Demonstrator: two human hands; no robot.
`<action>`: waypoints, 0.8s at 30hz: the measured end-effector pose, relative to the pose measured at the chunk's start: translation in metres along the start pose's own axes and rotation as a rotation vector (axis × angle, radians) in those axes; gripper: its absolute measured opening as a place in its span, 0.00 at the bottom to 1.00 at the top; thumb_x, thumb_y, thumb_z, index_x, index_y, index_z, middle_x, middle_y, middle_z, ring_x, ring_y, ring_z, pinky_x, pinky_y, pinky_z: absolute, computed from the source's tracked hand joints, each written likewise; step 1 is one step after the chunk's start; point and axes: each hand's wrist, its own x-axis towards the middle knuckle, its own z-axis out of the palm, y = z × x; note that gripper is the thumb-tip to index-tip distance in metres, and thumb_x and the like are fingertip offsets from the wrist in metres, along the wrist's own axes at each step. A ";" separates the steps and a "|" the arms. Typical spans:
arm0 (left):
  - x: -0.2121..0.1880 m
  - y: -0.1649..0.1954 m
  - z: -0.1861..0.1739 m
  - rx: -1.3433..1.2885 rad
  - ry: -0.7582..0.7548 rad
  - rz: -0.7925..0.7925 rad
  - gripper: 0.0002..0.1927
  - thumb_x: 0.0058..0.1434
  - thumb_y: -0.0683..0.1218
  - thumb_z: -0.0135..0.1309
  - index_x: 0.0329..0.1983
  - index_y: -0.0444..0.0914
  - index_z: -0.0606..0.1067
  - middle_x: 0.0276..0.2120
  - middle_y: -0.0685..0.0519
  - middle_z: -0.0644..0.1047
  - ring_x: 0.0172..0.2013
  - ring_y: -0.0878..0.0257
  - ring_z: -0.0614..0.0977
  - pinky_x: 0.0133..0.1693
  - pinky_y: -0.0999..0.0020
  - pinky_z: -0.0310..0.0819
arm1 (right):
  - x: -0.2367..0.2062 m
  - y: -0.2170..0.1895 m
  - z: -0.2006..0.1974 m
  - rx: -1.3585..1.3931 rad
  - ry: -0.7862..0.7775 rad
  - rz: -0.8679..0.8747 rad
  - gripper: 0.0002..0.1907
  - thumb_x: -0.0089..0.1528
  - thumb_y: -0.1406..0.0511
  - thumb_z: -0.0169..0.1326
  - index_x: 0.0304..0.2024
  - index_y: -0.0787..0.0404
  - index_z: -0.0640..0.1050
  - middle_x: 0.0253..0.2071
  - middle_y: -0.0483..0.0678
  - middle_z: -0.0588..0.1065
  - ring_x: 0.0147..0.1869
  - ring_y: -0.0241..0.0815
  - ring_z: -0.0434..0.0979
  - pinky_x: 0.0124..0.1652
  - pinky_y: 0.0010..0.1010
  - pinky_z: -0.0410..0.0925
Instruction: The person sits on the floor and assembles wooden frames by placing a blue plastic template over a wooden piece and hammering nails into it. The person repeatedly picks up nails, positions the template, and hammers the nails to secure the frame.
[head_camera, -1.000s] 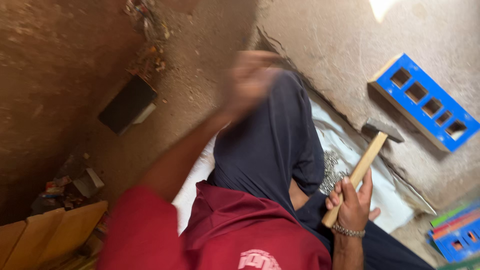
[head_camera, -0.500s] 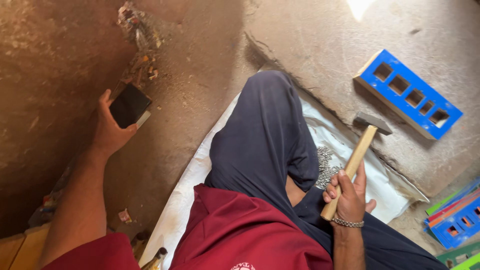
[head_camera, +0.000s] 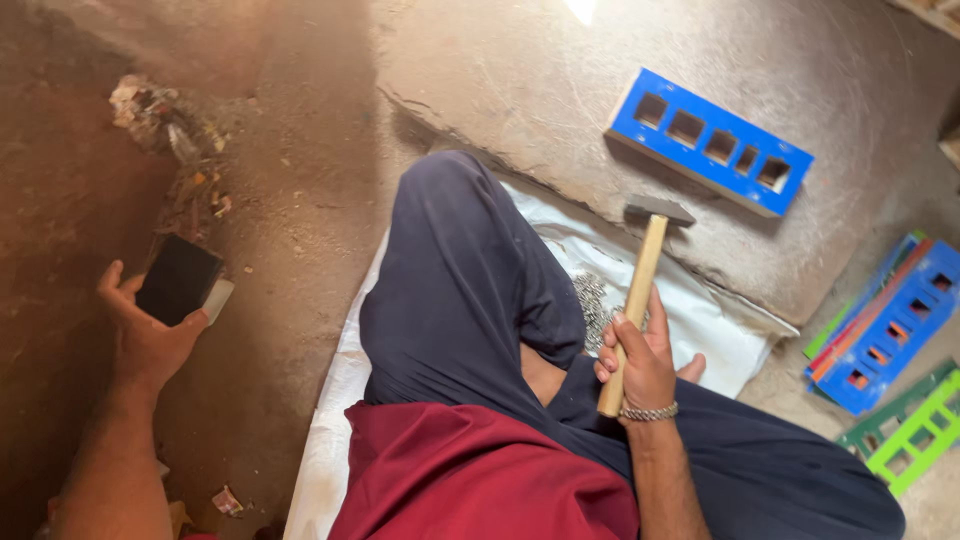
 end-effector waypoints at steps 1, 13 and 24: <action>0.000 0.003 0.001 0.060 0.012 0.033 0.57 0.54 0.38 0.68 0.77 0.36 0.42 0.62 0.36 0.65 0.65 0.45 0.70 0.65 0.47 0.68 | 0.000 -0.002 -0.001 0.004 -0.007 -0.004 0.39 0.68 0.67 0.48 0.78 0.43 0.51 0.28 0.45 0.68 0.19 0.30 0.64 0.17 0.21 0.63; -0.016 0.001 -0.003 0.145 -0.083 0.038 0.69 0.63 0.45 0.74 0.82 0.39 0.27 0.82 0.32 0.37 0.83 0.44 0.44 0.79 0.50 0.40 | -0.009 -0.006 -0.006 0.052 -0.031 -0.012 0.40 0.69 0.68 0.49 0.79 0.47 0.49 0.27 0.45 0.68 0.20 0.31 0.65 0.18 0.23 0.63; -0.024 0.002 -0.017 0.109 -0.070 0.002 0.68 0.59 0.44 0.73 0.82 0.34 0.31 0.80 0.34 0.39 0.82 0.44 0.43 0.83 0.48 0.37 | -0.008 -0.008 -0.006 0.066 -0.069 -0.028 0.39 0.68 0.68 0.50 0.79 0.49 0.51 0.29 0.45 0.70 0.20 0.31 0.66 0.18 0.24 0.65</action>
